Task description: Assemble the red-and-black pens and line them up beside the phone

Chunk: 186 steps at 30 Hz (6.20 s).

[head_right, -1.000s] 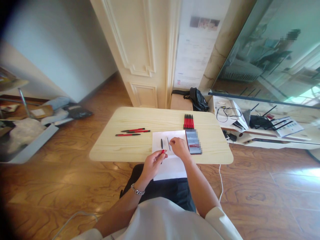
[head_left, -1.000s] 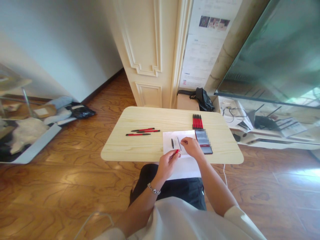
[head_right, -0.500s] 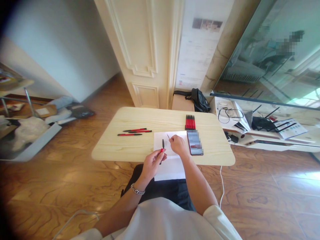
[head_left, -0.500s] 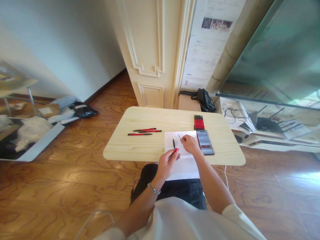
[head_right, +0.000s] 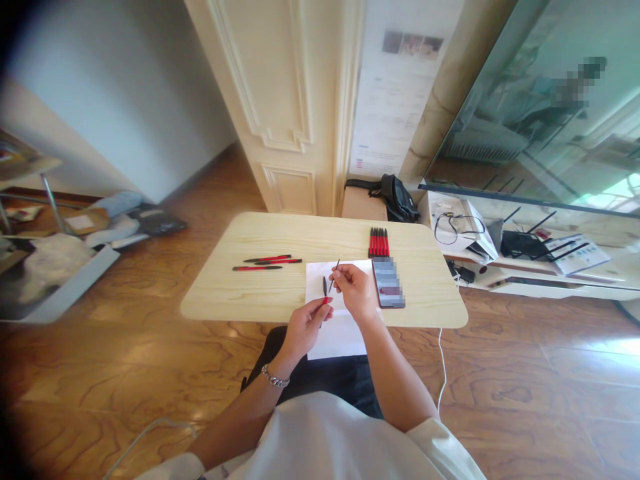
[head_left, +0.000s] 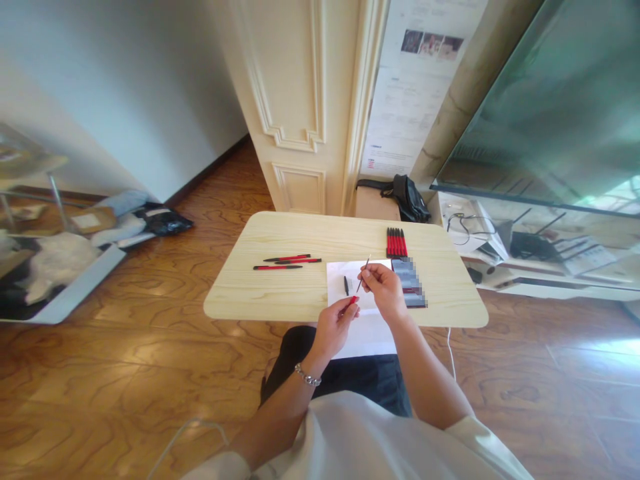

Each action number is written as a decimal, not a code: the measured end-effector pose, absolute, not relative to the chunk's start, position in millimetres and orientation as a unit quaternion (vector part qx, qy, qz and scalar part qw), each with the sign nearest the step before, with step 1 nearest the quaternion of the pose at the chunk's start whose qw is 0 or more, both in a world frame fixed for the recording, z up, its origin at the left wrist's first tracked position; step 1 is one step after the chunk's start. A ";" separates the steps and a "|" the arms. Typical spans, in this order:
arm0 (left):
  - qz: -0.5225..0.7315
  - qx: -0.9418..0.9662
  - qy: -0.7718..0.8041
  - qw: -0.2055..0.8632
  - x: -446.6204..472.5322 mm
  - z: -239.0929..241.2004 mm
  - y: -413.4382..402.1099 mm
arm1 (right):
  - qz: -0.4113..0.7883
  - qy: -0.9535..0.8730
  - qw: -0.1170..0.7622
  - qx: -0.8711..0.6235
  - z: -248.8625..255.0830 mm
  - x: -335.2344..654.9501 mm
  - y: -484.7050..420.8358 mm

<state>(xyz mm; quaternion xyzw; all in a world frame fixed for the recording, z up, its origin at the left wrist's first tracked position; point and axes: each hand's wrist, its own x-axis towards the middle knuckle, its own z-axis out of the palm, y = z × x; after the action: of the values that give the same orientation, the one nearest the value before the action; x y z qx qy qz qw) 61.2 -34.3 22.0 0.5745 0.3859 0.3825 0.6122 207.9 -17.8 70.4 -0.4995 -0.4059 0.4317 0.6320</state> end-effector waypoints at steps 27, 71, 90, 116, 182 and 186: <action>0.371 0.585 0.380 0.614 56.9 22.8 -31.5 | 0.406 -0.520 0.455 -0.599 37.6 212.5 -40.3; 0.388 0.521 0.389 0.654 60.2 23.9 -35.5 | 0.490 -0.332 0.609 -0.527 71.4 211.6 -8.6; 0.384 0.526 0.390 0.651 59.8 22.3 -34.6 | 0.468 -0.362 0.594 -0.545 66.8 211.3 -9.4; 0.380 0.524 0.391 0.655 56.8 27.7 -34.0 | 0.407 -0.496 0.485 -0.594 56.9 212.4 -12.9; 0.326 0.410 0.325 0.788 53.5 38.8 -34.6 | 0.535 -0.398 0.550 -0.503 53.0 203.5 -33.6; 0.303 0.375 0.302 0.822 53.7 45.7 -36.8 | 0.544 -0.385 0.556 -0.496 51.5 204.2 -36.8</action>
<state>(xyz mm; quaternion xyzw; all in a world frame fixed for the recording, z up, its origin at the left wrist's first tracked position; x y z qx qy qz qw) 53.7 -36.8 45.7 0.3753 0.3018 0.3030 0.8223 204.2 -36.8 51.5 -0.4958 -0.3851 0.5443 0.5565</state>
